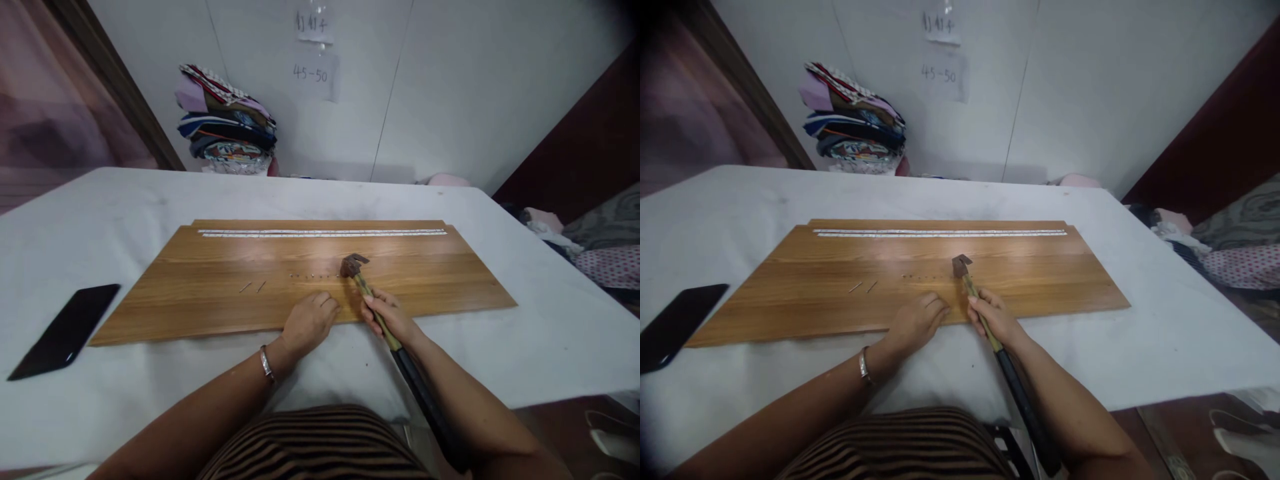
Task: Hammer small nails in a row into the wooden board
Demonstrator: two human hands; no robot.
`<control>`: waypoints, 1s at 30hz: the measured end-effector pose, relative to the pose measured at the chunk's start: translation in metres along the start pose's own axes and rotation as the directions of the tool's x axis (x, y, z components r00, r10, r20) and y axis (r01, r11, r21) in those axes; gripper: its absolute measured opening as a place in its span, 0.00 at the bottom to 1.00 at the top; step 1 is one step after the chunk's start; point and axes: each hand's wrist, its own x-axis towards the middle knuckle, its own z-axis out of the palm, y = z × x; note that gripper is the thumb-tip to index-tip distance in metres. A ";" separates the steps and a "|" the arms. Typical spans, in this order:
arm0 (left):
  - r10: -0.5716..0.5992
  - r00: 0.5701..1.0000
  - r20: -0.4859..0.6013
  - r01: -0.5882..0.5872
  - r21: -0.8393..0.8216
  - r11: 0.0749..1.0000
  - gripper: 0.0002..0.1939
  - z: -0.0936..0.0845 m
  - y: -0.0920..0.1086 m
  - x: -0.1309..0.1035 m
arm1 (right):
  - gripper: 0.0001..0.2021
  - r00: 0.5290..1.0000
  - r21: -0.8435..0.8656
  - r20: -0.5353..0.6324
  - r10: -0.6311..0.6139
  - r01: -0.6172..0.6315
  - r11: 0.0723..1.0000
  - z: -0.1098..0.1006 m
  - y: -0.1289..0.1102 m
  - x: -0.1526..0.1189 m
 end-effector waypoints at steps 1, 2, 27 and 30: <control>-0.002 1.000 0.001 0.002 0.000 1.000 0.15 0.000 0.000 0.000 | 0.16 1.000 -0.001 -0.001 0.001 -0.001 1.000 0.000 0.000 0.000; -0.003 1.000 0.004 0.003 0.000 1.000 0.15 0.000 0.000 0.000 | 0.16 1.000 -0.001 -0.003 0.003 -0.003 1.000 0.000 0.000 0.000; -0.008 1.000 0.014 0.008 -0.006 1.000 0.14 0.001 -0.001 0.000 | 0.14 1.000 0.005 0.001 0.008 -0.008 1.000 -0.002 0.000 0.000; -0.004 1.000 0.023 0.005 -0.011 1.000 0.14 0.001 0.000 0.000 | 0.16 1.000 0.002 0.002 0.005 -0.005 1.000 -0.003 0.000 -0.001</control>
